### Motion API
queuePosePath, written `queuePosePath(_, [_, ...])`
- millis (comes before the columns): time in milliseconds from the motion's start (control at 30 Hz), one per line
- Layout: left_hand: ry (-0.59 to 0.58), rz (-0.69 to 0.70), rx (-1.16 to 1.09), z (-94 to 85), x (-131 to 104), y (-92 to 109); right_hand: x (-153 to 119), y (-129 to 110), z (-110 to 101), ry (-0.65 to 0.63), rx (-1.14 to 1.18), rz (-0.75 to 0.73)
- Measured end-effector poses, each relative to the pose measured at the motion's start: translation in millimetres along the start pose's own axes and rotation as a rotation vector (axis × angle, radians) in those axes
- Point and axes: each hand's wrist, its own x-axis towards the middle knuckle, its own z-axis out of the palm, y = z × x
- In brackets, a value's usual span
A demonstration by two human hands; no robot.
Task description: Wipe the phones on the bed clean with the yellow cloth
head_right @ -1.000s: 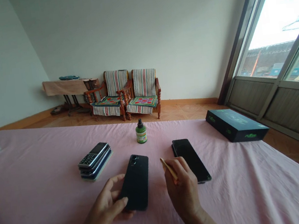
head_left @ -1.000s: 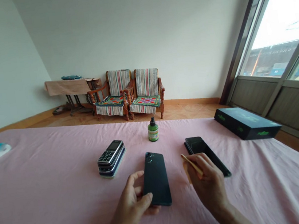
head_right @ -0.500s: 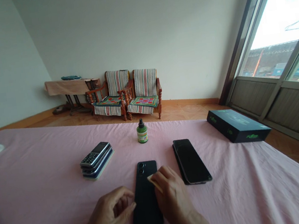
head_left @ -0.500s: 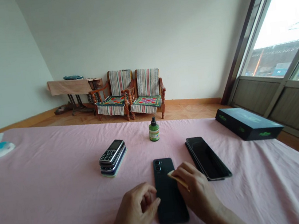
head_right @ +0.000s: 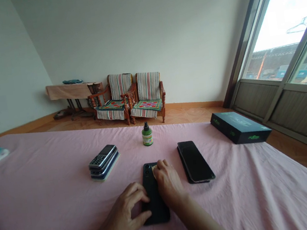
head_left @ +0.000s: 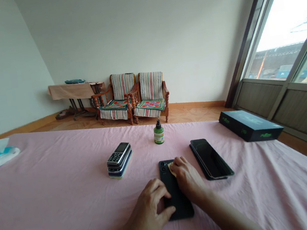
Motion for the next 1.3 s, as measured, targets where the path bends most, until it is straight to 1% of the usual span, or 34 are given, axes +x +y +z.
queuePosePath(133, [-0.010,0.024,-0.006,-2.7,-0.2,-0.5,22.8,11.7,8.5,0.003,0.006,-0.029])
queuePosePath(233, [-0.010,0.034,-0.007,-3.3,-0.7,-2.2,25.4,14.7,11.3,0.014,0.027,-0.046])
queuePosePath(333, [-0.006,0.034,-0.012,-3.0,-1.2,-3.8,9.4,7.7,8.8,0.024,0.049,-0.062])
queuePosePath(400, [-0.004,0.036,-0.023,-3.2,-1.3,-3.7,-9.5,-1.7,5.2,0.017,0.072,-0.084])
queuePosePath(500, [-0.024,0.045,-0.044,-4.2,-0.8,-2.0,-38.0,-16.9,0.5,0.003,0.188,-0.132])
queuePosePath(567, [-0.040,0.050,-0.052,-4.9,-0.4,-1.0,-47.8,-23.0,-0.6,0.015,0.220,-0.135])
queuePosePath(600, [-0.043,0.053,-0.054,-5.0,-0.3,-0.7,-48.3,-24.0,-0.5,0.011,0.219,-0.124])
queuePosePath(667, [-0.036,0.053,-0.049,-4.9,-0.4,-0.9,-39.9,-22.2,1.1,0.004,0.187,-0.082])
queuePosePath(767, [-0.012,0.048,-0.025,-4.0,-1.2,-2.6,-12.9,-14.0,5.7,0.033,0.117,-0.003])
queuePosePath(833, [-0.002,0.048,-0.014,-3.4,-1.6,-4.2,4.0,-9.0,9.4,0.048,0.114,0.009])
queuePosePath(900, [-0.002,0.053,-0.014,-3.0,-1.8,-5.7,13.6,-5.9,12.4,0.060,0.115,0.013])
queuePosePath(967, [-0.004,0.053,-0.014,-2.9,-1.9,-6.6,14.9,-4.5,13.8,0.074,0.118,0.011])
queuePosePath(1133, [0.002,0.055,-0.021,-3.0,-2.5,-6.0,6.6,-2.8,13.7,0.097,0.145,0.000])
queuePosePath(1300, [0.010,0.044,-0.014,-2.0,-2.3,-5.8,14.3,-2.4,22.5,0.104,0.182,-0.011])
